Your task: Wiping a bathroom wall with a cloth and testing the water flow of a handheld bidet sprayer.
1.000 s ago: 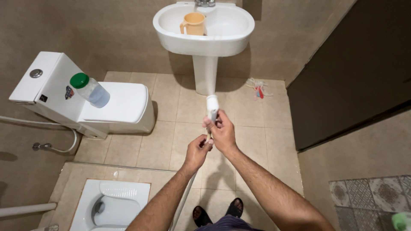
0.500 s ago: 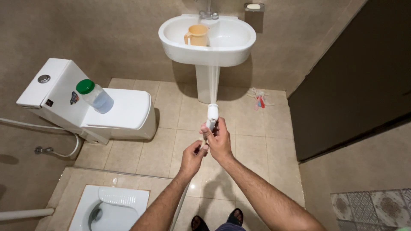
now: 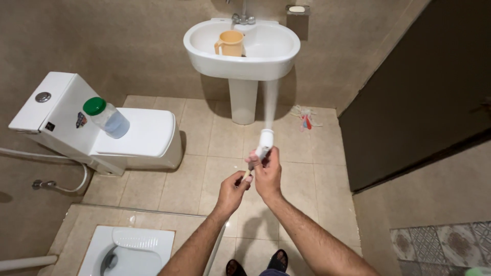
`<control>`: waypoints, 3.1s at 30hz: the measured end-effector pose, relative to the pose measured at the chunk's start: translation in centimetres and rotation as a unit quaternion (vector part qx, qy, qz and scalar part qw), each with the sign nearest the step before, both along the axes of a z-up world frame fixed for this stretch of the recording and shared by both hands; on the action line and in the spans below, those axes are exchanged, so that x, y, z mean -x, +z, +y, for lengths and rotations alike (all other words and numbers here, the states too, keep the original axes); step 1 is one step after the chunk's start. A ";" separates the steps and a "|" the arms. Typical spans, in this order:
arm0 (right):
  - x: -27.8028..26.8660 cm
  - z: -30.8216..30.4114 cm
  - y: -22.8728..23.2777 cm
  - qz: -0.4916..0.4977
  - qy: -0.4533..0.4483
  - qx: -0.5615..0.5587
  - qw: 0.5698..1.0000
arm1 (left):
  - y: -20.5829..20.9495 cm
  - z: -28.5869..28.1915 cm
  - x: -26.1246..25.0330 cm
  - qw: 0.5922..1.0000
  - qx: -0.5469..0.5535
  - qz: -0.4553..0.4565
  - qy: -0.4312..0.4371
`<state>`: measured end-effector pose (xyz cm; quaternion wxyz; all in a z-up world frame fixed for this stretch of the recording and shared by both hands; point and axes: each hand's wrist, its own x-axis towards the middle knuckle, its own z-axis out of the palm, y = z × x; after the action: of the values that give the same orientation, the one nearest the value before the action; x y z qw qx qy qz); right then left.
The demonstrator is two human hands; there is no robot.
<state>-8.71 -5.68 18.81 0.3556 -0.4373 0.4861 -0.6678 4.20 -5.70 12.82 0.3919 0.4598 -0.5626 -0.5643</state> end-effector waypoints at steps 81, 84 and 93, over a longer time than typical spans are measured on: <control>4.7 3.5 -9.3 -0.046 -0.088 -0.150 0.984 | -4.1 1.8 3.6 0.963 -0.065 -0.165 -0.203; 4.8 3.8 -8.2 -0.016 -0.053 -0.151 0.987 | -5.0 1.7 3.9 0.963 -0.072 -0.165 -0.203; 6.3 3.7 -10.0 -0.032 -0.008 -0.182 0.983 | -4.4 2.1 4.4 0.955 -0.115 -0.156 -0.226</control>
<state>-15.02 -1.96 8.83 0.4396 -0.3399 0.5910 -0.5848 -0.25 -3.57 8.44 0.1061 0.4453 -0.6373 -0.6200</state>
